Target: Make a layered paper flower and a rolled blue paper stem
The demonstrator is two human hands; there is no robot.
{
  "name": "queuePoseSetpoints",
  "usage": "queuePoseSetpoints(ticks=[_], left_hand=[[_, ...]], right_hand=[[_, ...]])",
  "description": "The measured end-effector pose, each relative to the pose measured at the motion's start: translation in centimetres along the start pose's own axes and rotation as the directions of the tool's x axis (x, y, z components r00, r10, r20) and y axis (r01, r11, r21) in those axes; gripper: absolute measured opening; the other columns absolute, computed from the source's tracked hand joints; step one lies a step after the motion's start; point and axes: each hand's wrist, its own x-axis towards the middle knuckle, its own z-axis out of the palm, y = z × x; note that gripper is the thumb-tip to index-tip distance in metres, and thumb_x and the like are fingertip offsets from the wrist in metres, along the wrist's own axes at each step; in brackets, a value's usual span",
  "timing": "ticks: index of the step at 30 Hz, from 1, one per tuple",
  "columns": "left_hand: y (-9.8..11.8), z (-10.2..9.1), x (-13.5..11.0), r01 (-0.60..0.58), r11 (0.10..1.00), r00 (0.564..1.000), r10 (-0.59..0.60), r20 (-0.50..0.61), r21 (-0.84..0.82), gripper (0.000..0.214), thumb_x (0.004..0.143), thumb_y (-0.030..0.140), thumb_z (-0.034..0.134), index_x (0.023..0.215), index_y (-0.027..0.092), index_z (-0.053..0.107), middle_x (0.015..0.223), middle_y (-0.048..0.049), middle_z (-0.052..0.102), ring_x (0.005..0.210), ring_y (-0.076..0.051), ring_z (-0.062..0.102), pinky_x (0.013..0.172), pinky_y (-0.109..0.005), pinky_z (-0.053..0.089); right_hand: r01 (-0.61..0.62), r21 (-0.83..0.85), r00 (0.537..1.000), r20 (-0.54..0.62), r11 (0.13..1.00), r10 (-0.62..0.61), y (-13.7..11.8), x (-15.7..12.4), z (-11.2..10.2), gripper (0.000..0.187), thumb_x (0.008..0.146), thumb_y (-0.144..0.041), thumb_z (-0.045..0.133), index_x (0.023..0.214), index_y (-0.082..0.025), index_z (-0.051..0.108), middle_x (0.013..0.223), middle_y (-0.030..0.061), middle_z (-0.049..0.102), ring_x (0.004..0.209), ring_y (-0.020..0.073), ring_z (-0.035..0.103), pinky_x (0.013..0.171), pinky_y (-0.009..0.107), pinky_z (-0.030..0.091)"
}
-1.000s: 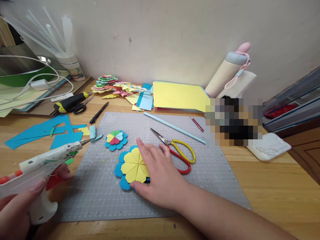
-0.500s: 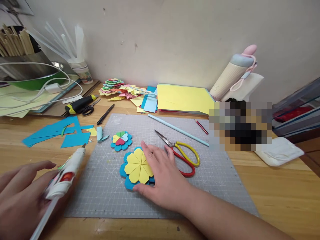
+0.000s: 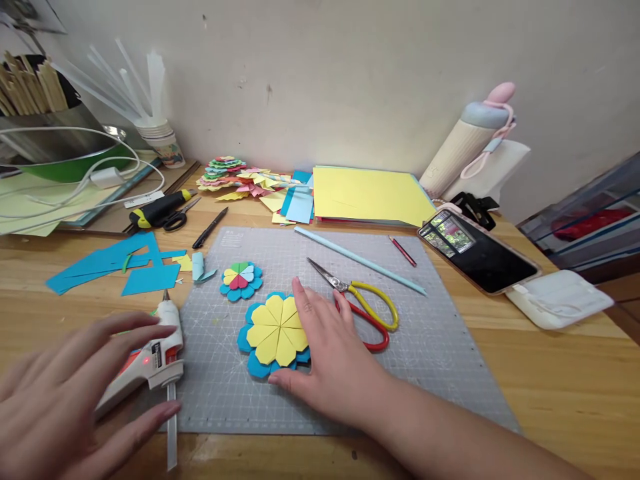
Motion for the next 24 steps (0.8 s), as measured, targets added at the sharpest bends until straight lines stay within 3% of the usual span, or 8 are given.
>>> queuePoseSetpoints(ticks=[3, 5, 9, 12, 17, 20, 24], left_hand=[[2.0, 1.3, 2.3, -0.3, 0.945, 0.954, 0.294, 0.062, 0.133, 0.066, 0.076, 0.051, 0.066, 0.136, 0.033, 0.045, 0.132, -0.0062, 0.059, 0.117, -0.034, 0.054, 0.096, -0.049, 0.037], [2.8, 2.4, 4.2, -0.355, 0.92, 0.934, 0.341, 0.108, 0.164, 0.076, 0.071, 0.054, 0.07, 0.137, 0.026, 0.046, 0.135, -0.0105, 0.056, 0.119, -0.036, 0.052, 0.097, -0.051, 0.038], [3.6, 3.8, 7.2, -0.333, 0.925, 0.923, 0.28, 0.265, 0.183, 0.087, 0.06, 0.059, 0.077, 0.133, 0.018, 0.053, 0.135, -0.0158, 0.053, 0.123, -0.04, 0.046, 0.1, -0.056, 0.037], [4.0, 4.0, 8.0, -0.338, 0.926, 0.901, 0.268, 0.343, 0.166, 0.08, 0.058, 0.058, 0.078, 0.127, 0.02, 0.058, 0.131, -0.0135, 0.055, 0.121, -0.038, 0.048, 0.101, -0.055, 0.037], [4.5, 3.9, 6.5, -0.311, 0.933, 0.918, 0.247, 0.31, 0.18, 0.06, 0.063, 0.05, 0.077, 0.115, 0.023, 0.063, 0.125, -0.011, 0.058, 0.118, -0.036, 0.05, 0.097, -0.053, 0.039], [4.7, 4.1, 5.1, -0.299, 0.939, 0.933, 0.252, 0.257, 0.168, 0.061, 0.066, 0.049, 0.076, 0.118, 0.022, 0.061, 0.126, -0.011, 0.058, 0.117, -0.036, 0.05, 0.096, -0.054, 0.04], [4.9, 4.6, 4.1, -0.281, 0.943, 0.943, 0.238, 0.232, 0.176, 0.062, 0.07, 0.046, 0.075, 0.124, 0.021, 0.058, 0.126, -0.0117, 0.059, 0.116, -0.035, 0.051, 0.095, -0.052, 0.041]], right_hand=[[0.002, 0.028, 1.0, -0.02, 1.0, -0.002, 0.1, 0.1, 0.0, 0.116, 0.078, -0.046, 0.067, 0.151, -0.024, -0.021, 0.152, 0.0175, 0.036, 0.142, 0.0381, 0.028, 0.113, 0.068, 0.011], [0.0, 0.05, 0.999, -0.037, 0.999, 0.002, 0.0, 0.2, 0.0, 0.116, 0.079, -0.045, 0.066, 0.15, -0.025, -0.022, 0.153, 0.0163, 0.035, 0.142, 0.0358, 0.028, 0.113, 0.067, 0.01], [-0.013, 0.084, 0.999, -0.041, 0.996, 0.016, -0.2, 0.3, 0.1, 0.115, 0.079, -0.043, 0.066, 0.149, -0.026, -0.023, 0.151, 0.0141, 0.038, 0.142, 0.0327, 0.03, 0.114, 0.066, 0.008], [0.003, 0.087, 1.0, -0.02, 0.996, -0.001, -0.1, 0.3, -0.1, 0.114, 0.079, -0.041, 0.066, 0.15, -0.026, -0.023, 0.151, 0.0146, 0.039, 0.142, 0.0329, 0.03, 0.114, 0.067, 0.007], [0.139, 0.043, 0.99, 0.012, 0.989, -0.139, 0.7, -0.1, -1.1, 0.109, 0.082, -0.037, 0.062, 0.151, -0.024, -0.022, 0.157, 0.0169, 0.028, 0.144, 0.0347, 0.025, 0.113, 0.067, 0.008], [0.21, 0.028, 0.977, 0.039, 0.977, -0.211, 1.2, -0.2, -1.6, 0.103, 0.085, -0.036, 0.059, 0.151, -0.024, -0.019, 0.158, 0.0163, 0.024, 0.145, 0.0337, 0.022, 0.114, 0.066, 0.008], [0.217, 0.052, 0.974, 0.058, 0.975, -0.219, 1.4, 0.0, -1.5, 0.098, 0.088, -0.037, 0.057, 0.152, -0.024, -0.017, 0.157, 0.0133, 0.028, 0.146, 0.0286, 0.022, 0.116, 0.062, 0.005]])
